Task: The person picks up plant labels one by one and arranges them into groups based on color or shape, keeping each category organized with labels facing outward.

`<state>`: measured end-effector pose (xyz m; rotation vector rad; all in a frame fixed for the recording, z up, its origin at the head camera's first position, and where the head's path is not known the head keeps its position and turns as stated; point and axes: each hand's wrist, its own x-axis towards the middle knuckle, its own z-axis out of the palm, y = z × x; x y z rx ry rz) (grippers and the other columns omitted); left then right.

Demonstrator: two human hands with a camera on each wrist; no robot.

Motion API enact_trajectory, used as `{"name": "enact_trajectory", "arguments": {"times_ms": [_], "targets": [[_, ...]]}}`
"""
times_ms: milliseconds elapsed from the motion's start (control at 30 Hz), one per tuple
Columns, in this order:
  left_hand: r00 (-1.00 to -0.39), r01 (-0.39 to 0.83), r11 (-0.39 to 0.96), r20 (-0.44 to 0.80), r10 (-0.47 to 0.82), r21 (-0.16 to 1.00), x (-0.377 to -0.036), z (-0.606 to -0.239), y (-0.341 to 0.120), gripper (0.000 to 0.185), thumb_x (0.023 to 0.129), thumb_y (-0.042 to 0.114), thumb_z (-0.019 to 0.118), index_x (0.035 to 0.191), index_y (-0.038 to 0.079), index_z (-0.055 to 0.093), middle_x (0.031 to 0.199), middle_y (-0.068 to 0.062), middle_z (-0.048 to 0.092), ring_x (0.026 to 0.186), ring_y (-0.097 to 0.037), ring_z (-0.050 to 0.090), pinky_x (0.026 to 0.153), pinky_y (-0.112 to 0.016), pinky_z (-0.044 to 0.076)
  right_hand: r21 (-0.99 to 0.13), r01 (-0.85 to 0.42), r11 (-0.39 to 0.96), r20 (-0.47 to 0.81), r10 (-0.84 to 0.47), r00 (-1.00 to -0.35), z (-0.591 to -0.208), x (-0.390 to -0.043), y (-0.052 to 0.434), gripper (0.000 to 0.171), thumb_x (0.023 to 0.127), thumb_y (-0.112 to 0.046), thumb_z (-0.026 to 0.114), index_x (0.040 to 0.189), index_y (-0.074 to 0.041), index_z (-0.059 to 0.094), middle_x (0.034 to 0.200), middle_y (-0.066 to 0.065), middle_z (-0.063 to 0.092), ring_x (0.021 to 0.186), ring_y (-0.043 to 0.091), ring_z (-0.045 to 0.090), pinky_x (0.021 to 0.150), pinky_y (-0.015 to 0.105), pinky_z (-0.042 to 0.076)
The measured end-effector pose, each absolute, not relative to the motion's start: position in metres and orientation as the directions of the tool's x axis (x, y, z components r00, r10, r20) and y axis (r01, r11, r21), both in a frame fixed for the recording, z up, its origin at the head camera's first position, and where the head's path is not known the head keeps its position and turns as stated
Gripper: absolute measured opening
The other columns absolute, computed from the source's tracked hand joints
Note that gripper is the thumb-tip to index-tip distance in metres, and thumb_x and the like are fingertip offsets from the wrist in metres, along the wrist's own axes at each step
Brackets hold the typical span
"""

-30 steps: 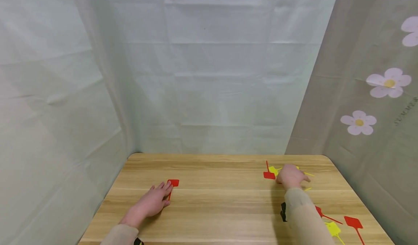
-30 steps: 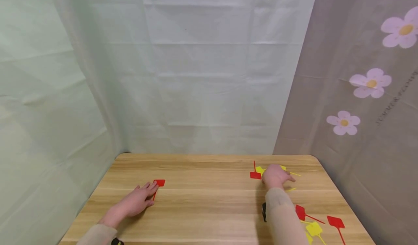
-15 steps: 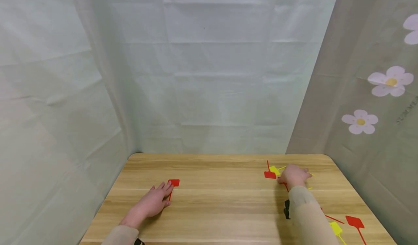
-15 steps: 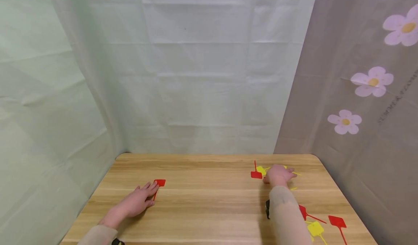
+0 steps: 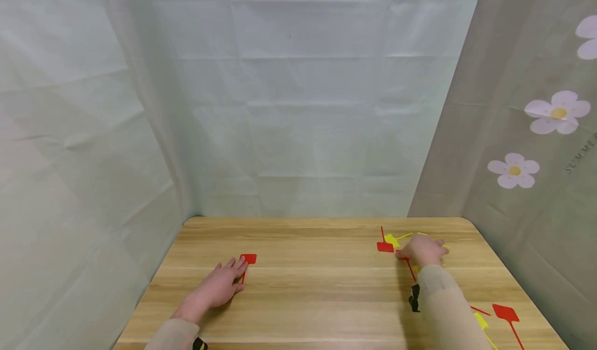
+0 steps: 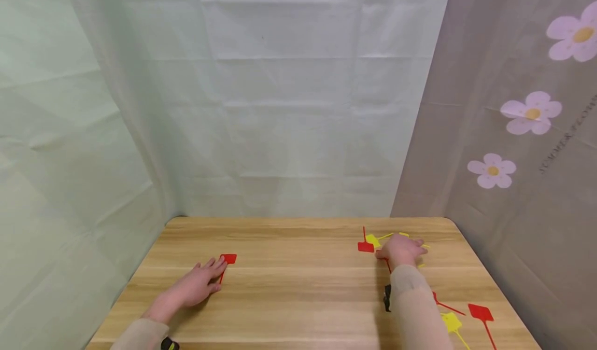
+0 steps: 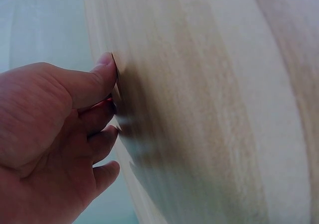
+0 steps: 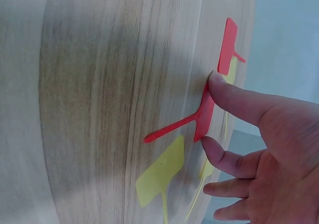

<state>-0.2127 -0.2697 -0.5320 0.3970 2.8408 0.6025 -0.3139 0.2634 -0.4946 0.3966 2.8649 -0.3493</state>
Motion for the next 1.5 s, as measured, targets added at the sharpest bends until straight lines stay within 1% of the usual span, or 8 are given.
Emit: {"name": "enact_trajectory", "arguments": {"times_ms": [200, 333, 400, 467, 567, 667, 767, 1500], "targets": [[-0.941, 0.215, 0.88, -0.153, 0.303, 0.423, -0.213, -0.532, -0.27, 0.059, 0.101, 0.012, 0.073, 0.152, -0.008, 0.052, 0.166, -0.027, 0.039, 0.155, -0.051, 0.029, 0.123, -0.072, 0.018, -0.218, 0.275, 0.936, -0.274, 0.211, -0.938, -0.487, -0.312, 0.271, 0.082, 0.09, -0.05, 0.079, 0.135, 0.015, 0.06, 0.142, 0.052, 0.045, 0.138, 0.078, 0.023, 0.11, 0.082, 0.026], [-0.942, 0.203, 0.883, -0.163, 0.294, 0.423, -0.213, -0.533, -0.27, 0.06, 0.101, 0.012, 0.073, 0.153, -0.008, 0.052, 0.166, -0.026, 0.039, 0.156, -0.05, 0.029, 0.124, -0.071, 0.018, -0.285, 0.185, 0.941, -0.216, 0.125, -0.968, -0.481, -0.309, 0.284, 0.044, 0.096, -0.032, 0.077, 0.114, 0.007, 0.073, 0.117, 0.036, 0.064, 0.117, 0.063, 0.048, 0.1, 0.073, 0.04], [-0.943, 0.197, 0.885, -0.168, 0.289, 0.421, -0.213, -0.533, -0.27, 0.06, 0.101, 0.012, 0.073, 0.153, -0.007, 0.052, 0.167, -0.025, 0.039, 0.156, -0.049, 0.029, 0.124, -0.071, 0.018, -0.311, 0.106, 0.944, -0.175, 0.053, -0.983, -0.482, -0.307, 0.292, 0.025, 0.096, -0.021, 0.077, 0.107, 0.001, 0.075, 0.107, 0.026, 0.066, 0.105, 0.051, 0.052, 0.093, 0.066, 0.046], [-0.943, 0.195, 0.886, -0.169, 0.288, 0.421, -0.213, -0.533, -0.271, 0.06, 0.101, 0.012, 0.074, 0.153, -0.007, 0.052, 0.167, -0.025, 0.039, 0.156, -0.049, 0.029, 0.124, -0.071, 0.018, -0.315, 0.019, 0.949, -0.136, -0.025, -0.99, -0.485, -0.306, 0.298, 0.014, 0.096, -0.014, 0.077, 0.107, -0.004, 0.077, 0.111, 0.025, 0.068, 0.107, 0.05, 0.054, 0.093, 0.064, 0.048], [-0.943, 0.196, 0.885, -0.167, 0.288, 0.422, -0.213, -0.533, -0.271, 0.06, 0.101, 0.012, 0.074, 0.153, -0.007, 0.052, 0.166, -0.025, 0.039, 0.156, -0.049, 0.029, 0.124, -0.071, 0.018, -0.284, -0.073, 0.956, -0.095, -0.103, -0.99, -0.491, -0.307, 0.305, 0.015, 0.092, -0.012, 0.083, 0.107, -0.01, 0.078, 0.124, 0.031, 0.065, 0.123, 0.062, 0.048, 0.1, 0.072, 0.046], [-0.942, 0.201, 0.883, -0.164, 0.294, 0.425, -0.213, -0.533, -0.271, 0.059, 0.101, 0.012, 0.074, 0.153, -0.008, 0.053, 0.166, -0.025, 0.04, 0.156, -0.05, 0.029, 0.124, -0.071, 0.018, -0.261, -0.121, 0.958, -0.077, -0.145, -0.986, -0.496, -0.31, 0.309, 0.022, 0.087, -0.014, 0.09, 0.105, -0.014, 0.078, 0.135, 0.033, 0.062, 0.141, 0.069, 0.03, 0.108, 0.08, 0.036], [-0.94, 0.208, 0.881, -0.164, 0.301, 0.425, -0.213, -0.533, -0.272, 0.059, 0.101, 0.013, 0.074, 0.152, -0.008, 0.053, 0.166, -0.026, 0.04, 0.155, -0.05, 0.029, 0.123, -0.072, 0.018, -0.243, -0.162, 0.956, -0.077, -0.186, -0.98, -0.5, -0.314, 0.312, 0.022, 0.085, -0.016, 0.092, 0.101, -0.018, 0.078, 0.138, 0.033, 0.062, 0.145, 0.07, 0.026, 0.111, 0.082, 0.03], [-0.941, 0.21, 0.882, -0.157, 0.3, 0.422, -0.212, -0.533, -0.272, 0.06, 0.101, 0.014, 0.074, 0.153, -0.007, 0.053, 0.166, -0.025, 0.039, 0.155, -0.05, 0.03, 0.123, -0.071, 0.019, -0.172, -0.343, 0.924, -0.092, -0.362, -0.928, -0.505, -0.318, 0.314, 0.024, 0.089, -0.01, 0.086, 0.086, -0.023, 0.066, 0.123, 0.019, 0.065, 0.142, 0.071, 0.031, 0.109, 0.086, 0.025]]}}
